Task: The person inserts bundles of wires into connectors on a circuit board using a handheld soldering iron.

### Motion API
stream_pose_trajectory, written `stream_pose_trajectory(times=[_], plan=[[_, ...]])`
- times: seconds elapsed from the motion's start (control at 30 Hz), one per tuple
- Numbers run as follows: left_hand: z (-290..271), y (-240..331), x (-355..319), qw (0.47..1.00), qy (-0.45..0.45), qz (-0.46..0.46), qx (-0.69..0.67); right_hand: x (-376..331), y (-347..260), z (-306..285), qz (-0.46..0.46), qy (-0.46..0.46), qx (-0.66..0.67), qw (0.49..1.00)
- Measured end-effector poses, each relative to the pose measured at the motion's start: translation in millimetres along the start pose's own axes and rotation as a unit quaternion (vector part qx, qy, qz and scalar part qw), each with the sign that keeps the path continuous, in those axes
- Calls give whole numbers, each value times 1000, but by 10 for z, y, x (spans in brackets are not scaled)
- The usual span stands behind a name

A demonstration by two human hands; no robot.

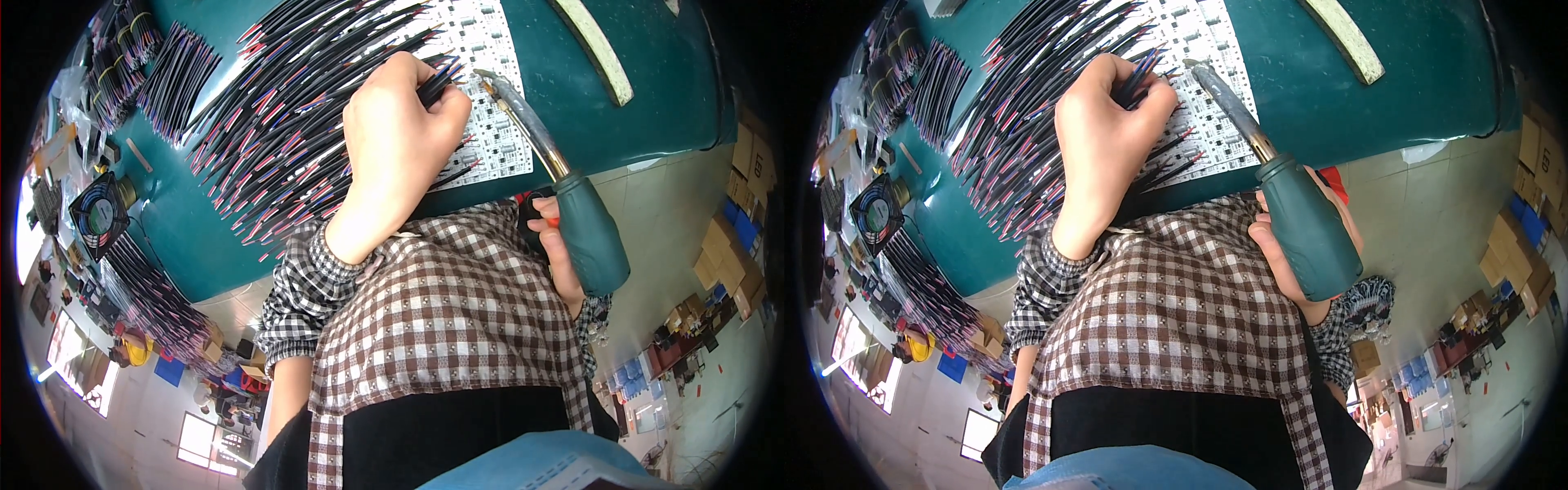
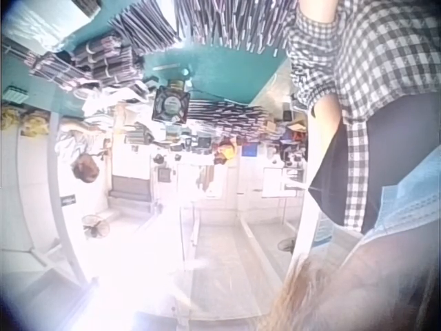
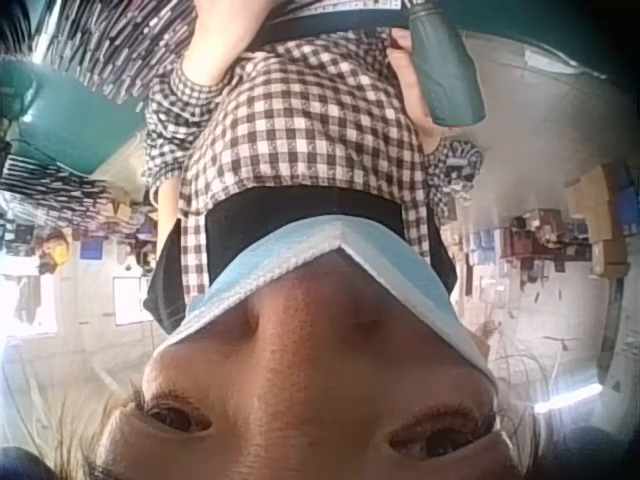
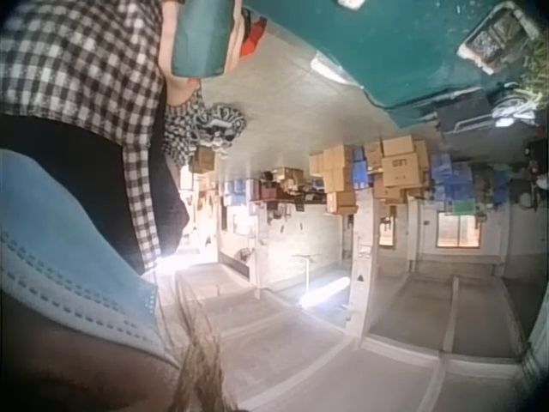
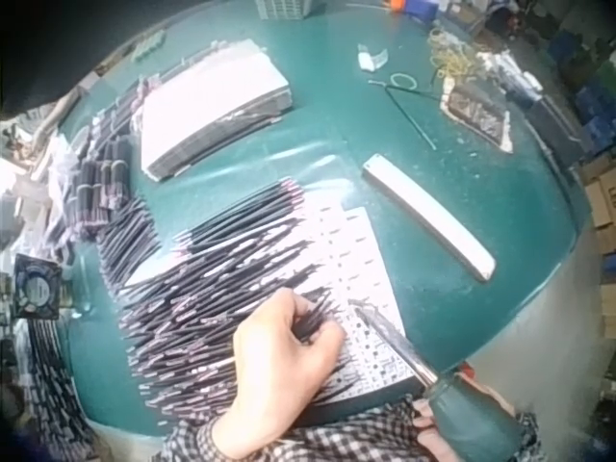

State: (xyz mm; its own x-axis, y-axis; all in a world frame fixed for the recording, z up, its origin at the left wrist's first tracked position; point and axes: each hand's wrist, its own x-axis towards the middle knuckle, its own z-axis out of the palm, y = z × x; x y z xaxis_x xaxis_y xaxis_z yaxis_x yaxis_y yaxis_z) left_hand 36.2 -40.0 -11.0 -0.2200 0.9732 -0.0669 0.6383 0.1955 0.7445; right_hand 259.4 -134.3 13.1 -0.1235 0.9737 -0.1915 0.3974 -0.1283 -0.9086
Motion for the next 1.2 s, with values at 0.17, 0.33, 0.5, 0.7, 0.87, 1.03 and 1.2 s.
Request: stream_pose_trajectory(times=[0.17,0.33,0.5,0.7,0.87,1.03,1.2], plan=[[-28,-25,26,1000,-22,-5,-6,11,-46,-16,10,8,44,999],[-233,-179,69,982,-113,-36,-148,122,-67,11,14,-40,101,994],[-618,-272,146,989,46,100,-95,167,36,98,52,-4,201,978],[-359,-183,76,980,-80,-52,-176,86,88,80,73,-21,207,975],[-170,-225,108,995,-55,-38,-76,91,-37,117,53,-22,126,990],[-114,-218,90,998,-44,-23,-37,5,165,37,4,-69,87,994],[-107,-250,134,998,-40,-22,-39,46,112,255,26,10,118,993]])
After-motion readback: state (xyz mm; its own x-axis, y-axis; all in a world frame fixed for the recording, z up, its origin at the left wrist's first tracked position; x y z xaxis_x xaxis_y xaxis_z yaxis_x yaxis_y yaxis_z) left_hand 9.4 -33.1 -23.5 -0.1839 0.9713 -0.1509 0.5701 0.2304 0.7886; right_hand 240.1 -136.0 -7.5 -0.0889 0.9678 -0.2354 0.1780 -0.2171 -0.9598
